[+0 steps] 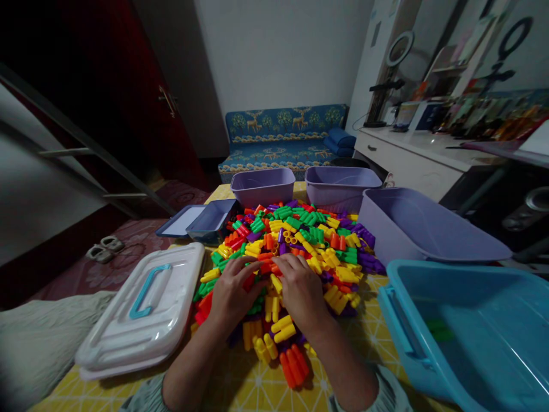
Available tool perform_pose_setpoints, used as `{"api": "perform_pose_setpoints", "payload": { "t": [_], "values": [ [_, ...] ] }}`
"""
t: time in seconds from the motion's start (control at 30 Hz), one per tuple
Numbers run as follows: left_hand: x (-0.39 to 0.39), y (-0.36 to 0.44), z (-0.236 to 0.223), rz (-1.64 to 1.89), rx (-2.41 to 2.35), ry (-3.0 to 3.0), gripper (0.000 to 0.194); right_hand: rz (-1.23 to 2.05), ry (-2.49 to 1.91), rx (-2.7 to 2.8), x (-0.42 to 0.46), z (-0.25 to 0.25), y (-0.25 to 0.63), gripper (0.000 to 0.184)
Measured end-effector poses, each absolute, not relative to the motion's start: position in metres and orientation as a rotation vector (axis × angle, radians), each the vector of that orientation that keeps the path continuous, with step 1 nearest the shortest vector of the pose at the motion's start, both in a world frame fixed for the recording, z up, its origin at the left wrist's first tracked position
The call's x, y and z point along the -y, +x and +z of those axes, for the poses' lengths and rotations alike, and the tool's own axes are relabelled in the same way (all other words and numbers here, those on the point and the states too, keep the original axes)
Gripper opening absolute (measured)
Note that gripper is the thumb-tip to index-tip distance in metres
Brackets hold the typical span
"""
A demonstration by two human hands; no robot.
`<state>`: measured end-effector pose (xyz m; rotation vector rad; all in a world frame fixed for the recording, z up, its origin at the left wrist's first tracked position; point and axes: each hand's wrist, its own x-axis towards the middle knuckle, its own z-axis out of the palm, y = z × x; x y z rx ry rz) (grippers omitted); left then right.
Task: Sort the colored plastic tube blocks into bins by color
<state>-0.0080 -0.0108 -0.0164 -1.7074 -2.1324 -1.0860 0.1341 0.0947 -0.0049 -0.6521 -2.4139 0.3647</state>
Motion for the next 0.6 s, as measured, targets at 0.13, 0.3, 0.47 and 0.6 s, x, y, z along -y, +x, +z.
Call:
{"api": "perform_pose_setpoints", "payload": {
  "t": [0.13,0.3,0.47,0.6],
  "values": [
    [0.0102,-0.0077,-0.0198,-1.057,2.180,-1.725,0.025,0.381,-0.728,2.347,-0.0936,-0.0077,0.1373,0.027],
    [0.0094,-0.0092,-0.0239,-1.116,2.157,-1.741,0.018,0.463,-0.713,2.200,-0.0962,-0.0105,0.1389,0.019],
    [0.0093,-0.0081,-0.0197,-1.281,2.191,-1.760,0.018,0.521,-0.837,2.269,-0.0965,-0.0122,0.1402,0.017],
    [0.0078,-0.0080,-0.0168,-1.378,2.197,-1.790,0.018,0.511,-0.823,2.195,-0.0943,-0.0097,0.1424,0.019]
  ]
}}
